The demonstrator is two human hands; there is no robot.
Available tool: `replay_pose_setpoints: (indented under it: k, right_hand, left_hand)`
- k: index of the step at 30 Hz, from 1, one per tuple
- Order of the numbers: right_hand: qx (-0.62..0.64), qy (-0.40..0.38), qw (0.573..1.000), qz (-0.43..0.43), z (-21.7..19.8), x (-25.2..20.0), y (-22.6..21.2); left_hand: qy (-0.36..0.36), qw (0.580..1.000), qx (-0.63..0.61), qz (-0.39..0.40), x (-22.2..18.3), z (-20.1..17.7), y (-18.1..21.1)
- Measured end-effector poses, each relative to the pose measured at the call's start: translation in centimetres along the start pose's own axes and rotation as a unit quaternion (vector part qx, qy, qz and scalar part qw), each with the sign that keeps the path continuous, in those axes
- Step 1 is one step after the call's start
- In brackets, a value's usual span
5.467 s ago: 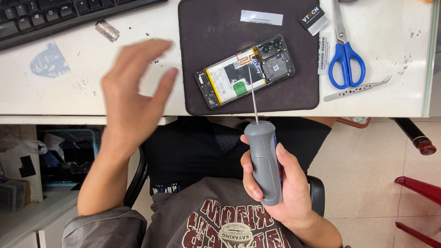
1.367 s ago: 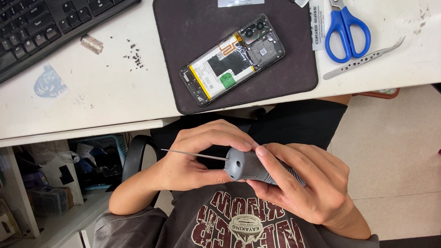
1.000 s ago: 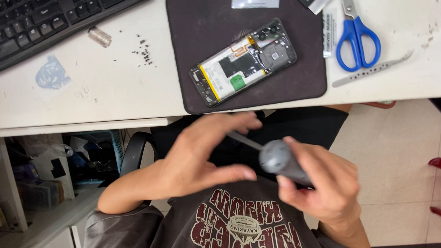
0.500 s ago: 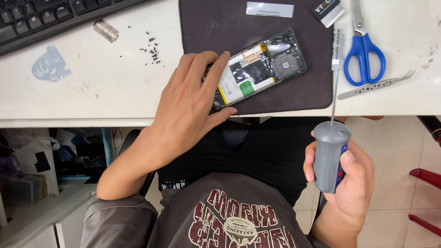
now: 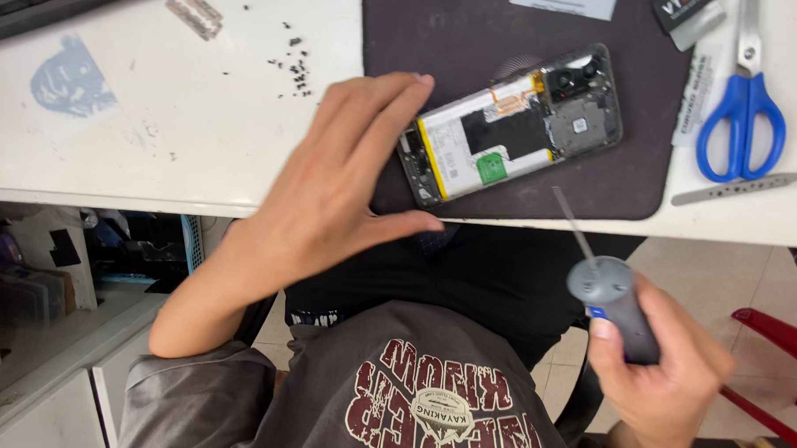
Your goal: The person uses a screwdriver to remove screws from a disassembled smartphone. They work on both the front and back sections of the device, carefully unscrewing components and placing the screws on the table.
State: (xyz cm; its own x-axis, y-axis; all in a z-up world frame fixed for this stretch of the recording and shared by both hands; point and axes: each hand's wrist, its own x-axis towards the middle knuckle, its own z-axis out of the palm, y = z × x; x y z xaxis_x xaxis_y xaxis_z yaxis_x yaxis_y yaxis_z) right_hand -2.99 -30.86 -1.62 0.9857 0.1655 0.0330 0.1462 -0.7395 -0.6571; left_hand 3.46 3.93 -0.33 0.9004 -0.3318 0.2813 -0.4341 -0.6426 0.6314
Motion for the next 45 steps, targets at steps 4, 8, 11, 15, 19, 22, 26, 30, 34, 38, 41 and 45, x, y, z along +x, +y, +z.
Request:
replay_pose_setpoints:
  k: [4,8,11,15,19,22,26,30,34,38,41,45]
  right_hand:
    - [-0.065,-0.023,0.996,-0.048,-1.7,2.3,0.4]
    - [-0.120,-0.093,0.975,-0.160,-2.7,6.3,-0.5]
    - [-0.177,-0.135,0.943,-0.248,-3.3,10.3,-1.7]
    - [-0.260,-0.195,0.904,-0.279,-3.2,14.2,-3.8]
    - [-0.270,-0.226,0.891,-0.285,-2.2,15.7,-5.0]
    - [-0.286,-0.243,0.883,-0.282,-1.9,16.2,-5.1]
    - [-0.316,-0.263,0.872,-0.265,-1.9,16.3,-4.9]
    - [-0.324,-0.272,0.867,-0.265,-1.9,16.3,-4.7]
    - [-0.317,-0.273,0.867,-0.271,-1.7,16.2,-4.8]
    - [-0.298,-0.269,0.876,-0.268,-1.4,16.3,-5.0]
    - [-0.290,-0.262,0.878,-0.277,-1.3,16.3,-5.1]
    - [-0.280,-0.271,0.883,-0.262,-1.3,16.3,-5.0]
  left_hand:
    - [-0.012,0.999,-0.011,-0.048,0.0,1.3,0.3]
    - [0.001,0.996,-0.090,0.002,-0.3,1.7,-0.9]
    - [0.014,0.996,-0.087,0.006,-0.4,1.3,-1.3]
    - [0.015,0.999,-0.036,0.001,-0.6,0.7,-1.0]
    - [0.005,1.000,-0.015,0.008,-0.9,0.5,-1.4]
    - [-0.003,0.999,-0.036,-0.008,-1.0,0.7,-1.7]
    - [-0.005,0.997,-0.078,-0.014,-1.0,0.7,-1.8]
    - [0.001,0.996,-0.092,-0.018,-0.9,0.8,-1.8]
    - [0.001,0.995,-0.092,-0.024,-0.9,0.8,-1.8]
    - [0.002,0.995,-0.095,-0.024,-0.9,0.8,-1.9]
    - [0.003,0.995,-0.097,-0.024,-0.9,0.8,-1.9]
    - [0.003,0.995,-0.094,-0.022,-0.8,0.9,-1.9]
